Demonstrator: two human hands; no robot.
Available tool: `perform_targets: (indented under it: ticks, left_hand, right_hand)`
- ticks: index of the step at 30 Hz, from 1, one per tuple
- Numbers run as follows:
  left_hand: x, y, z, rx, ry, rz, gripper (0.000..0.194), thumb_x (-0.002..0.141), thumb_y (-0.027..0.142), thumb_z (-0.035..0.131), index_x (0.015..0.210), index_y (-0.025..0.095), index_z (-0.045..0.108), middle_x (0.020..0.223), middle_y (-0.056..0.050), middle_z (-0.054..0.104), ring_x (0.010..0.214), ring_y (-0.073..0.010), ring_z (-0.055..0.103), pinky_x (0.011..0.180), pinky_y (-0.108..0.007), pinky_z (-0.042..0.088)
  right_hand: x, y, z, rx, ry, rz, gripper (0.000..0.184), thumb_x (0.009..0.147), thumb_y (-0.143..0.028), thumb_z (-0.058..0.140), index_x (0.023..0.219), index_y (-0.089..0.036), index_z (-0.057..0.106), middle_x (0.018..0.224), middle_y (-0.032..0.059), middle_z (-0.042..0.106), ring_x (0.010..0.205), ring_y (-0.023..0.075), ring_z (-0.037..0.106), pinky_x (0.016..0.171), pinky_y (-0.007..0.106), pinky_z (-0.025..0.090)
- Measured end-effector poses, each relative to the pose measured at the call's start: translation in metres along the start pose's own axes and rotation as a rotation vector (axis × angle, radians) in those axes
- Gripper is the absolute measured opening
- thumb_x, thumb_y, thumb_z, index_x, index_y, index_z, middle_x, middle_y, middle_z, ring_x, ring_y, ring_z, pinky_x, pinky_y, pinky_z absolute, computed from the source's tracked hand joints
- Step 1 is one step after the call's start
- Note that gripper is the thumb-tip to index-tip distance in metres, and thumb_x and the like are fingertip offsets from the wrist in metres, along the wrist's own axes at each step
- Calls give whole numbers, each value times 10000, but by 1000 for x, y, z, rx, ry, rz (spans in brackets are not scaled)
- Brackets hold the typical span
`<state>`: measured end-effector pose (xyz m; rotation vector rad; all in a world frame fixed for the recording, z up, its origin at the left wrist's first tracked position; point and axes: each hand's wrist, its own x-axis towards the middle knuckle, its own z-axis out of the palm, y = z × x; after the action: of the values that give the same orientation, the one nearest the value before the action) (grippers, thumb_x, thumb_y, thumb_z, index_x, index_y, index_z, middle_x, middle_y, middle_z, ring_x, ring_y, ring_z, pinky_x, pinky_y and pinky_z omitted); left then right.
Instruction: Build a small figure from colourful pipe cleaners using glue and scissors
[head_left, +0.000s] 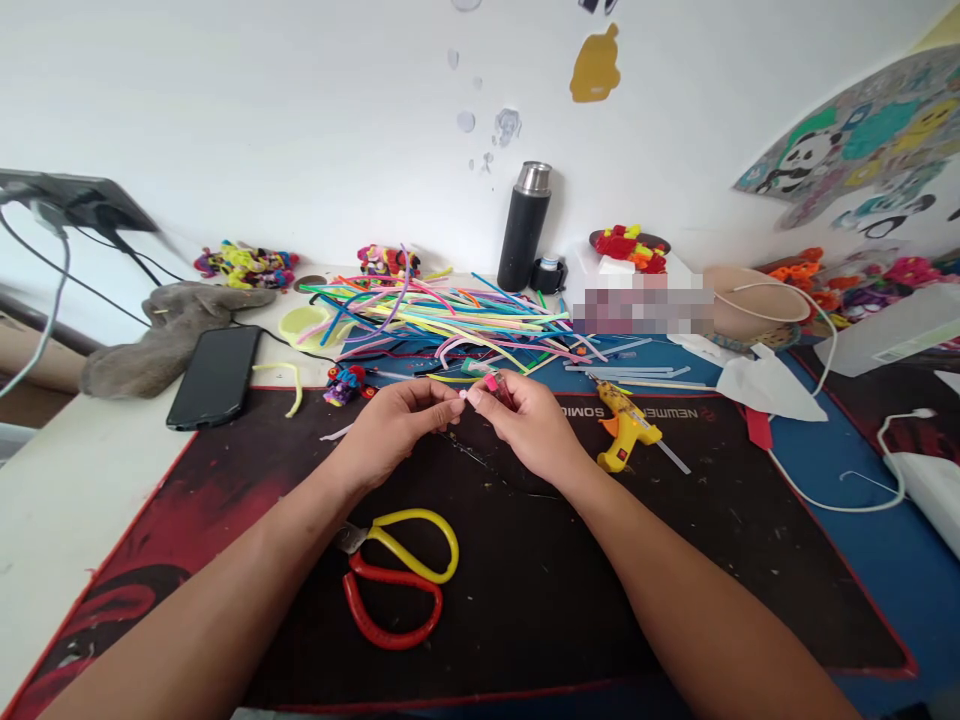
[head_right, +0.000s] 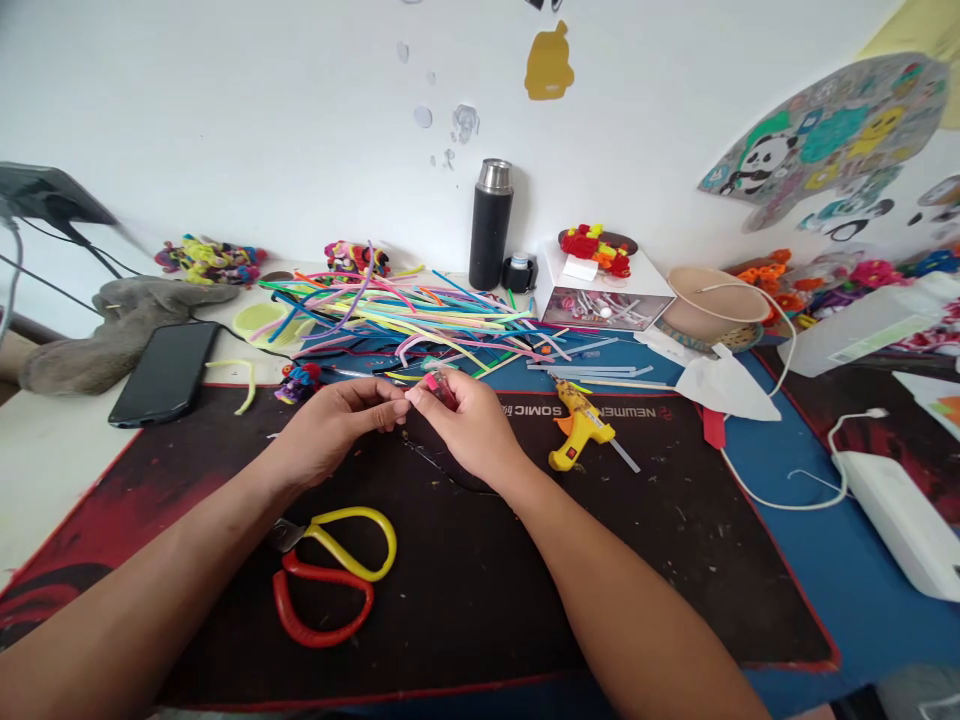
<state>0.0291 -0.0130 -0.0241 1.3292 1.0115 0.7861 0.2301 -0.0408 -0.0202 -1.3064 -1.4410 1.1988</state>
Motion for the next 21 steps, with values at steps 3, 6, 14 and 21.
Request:
perform_targets:
  ticks: [3, 6, 14, 21]
  left_hand:
    - [1, 0, -1, -24, 44, 21, 395, 779, 567, 888, 798, 194, 758, 778, -16, 708, 717, -166, 584, 709, -293, 453]
    - [1, 0, -4, -35, 92, 50, 385, 793, 556, 885, 797, 197, 747, 784, -17, 709, 721, -167, 588, 708, -294, 451]
    - [-1, 4, -7, -75, 89, 51, 399, 780, 565, 904, 801, 198, 749, 784, -14, 700, 740, -172, 590, 727, -299, 450]
    - [-4, 8, -5, -48, 52, 64, 421, 788, 586, 891, 792, 193, 740, 779, -8, 688, 725, -166, 579, 712, -293, 443]
  right_hand:
    - [0, -2, 0, 28, -1, 6, 451, 924, -664, 731, 923, -217, 666, 703, -34, 515, 576, 138, 416, 541, 288, 338]
    - [-1, 0, 1, 57, -14, 3, 528, 909, -749, 709, 912, -224, 650, 693, -34, 502, 557, 133, 382, 521, 287, 316]
    - [-3, 7, 5, 78, -106, 3, 614, 970, -809, 576, 758, -233, 585, 617, -49, 427, 524, 132, 365, 505, 285, 293]
    - [-5, 3, 7, -184, -49, -49, 546, 1037, -608, 580, 667, -234, 437, 622, -32, 435, 588, 146, 377, 556, 310, 261]
